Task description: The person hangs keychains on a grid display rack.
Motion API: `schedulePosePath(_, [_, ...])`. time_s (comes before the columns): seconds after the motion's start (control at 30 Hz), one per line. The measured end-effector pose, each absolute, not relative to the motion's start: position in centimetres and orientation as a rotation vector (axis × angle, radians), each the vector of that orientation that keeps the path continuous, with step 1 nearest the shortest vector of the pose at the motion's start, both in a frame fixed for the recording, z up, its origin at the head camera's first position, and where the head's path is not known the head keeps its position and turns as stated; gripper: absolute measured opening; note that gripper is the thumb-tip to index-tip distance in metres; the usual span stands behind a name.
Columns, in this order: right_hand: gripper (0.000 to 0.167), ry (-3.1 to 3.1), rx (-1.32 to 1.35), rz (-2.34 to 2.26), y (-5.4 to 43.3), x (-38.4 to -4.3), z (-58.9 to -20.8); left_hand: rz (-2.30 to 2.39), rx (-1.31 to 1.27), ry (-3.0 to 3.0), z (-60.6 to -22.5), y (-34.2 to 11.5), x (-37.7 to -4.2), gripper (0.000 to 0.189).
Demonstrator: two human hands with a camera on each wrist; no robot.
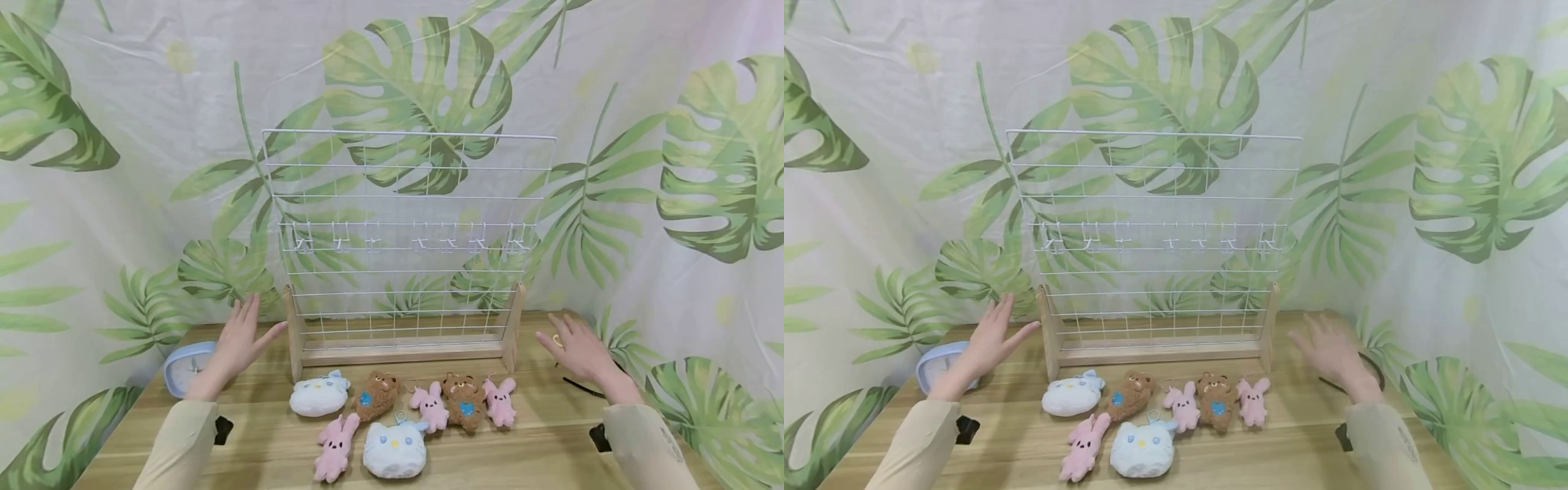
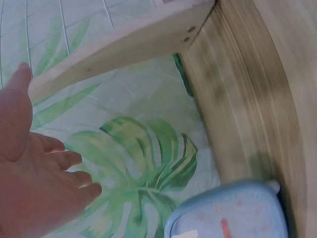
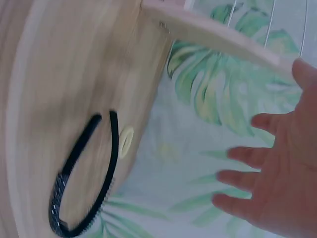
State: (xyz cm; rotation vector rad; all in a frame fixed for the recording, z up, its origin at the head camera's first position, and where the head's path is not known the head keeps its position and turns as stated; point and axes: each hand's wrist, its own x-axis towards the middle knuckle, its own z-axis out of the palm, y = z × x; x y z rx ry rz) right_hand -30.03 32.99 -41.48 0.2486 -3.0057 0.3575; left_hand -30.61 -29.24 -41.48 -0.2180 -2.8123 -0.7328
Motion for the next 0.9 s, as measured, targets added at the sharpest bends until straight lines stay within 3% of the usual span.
schedulePosePath(0.3, [0.042, -2.958, 0.586, 0.698, 29.9, -29.2, -42.7, -0.998, -0.243, -2.744, -41.7, -28.5, -31.3, 0.093])
schedulePosePath(0.5, [0.02, -2.906, 0.608, 0.826, 27.8, -30.3, -44.9, -1.116, -0.248, -2.713, -42.5, -28.0, -31.8, 0.086])
schedulePosePath(0.9, [0.007, -2.938, 0.442, 0.64, 25.1, -32.3, -48.0, -1.31, -0.301, -2.64, -43.7, -26.9, -32.4, 0.081])
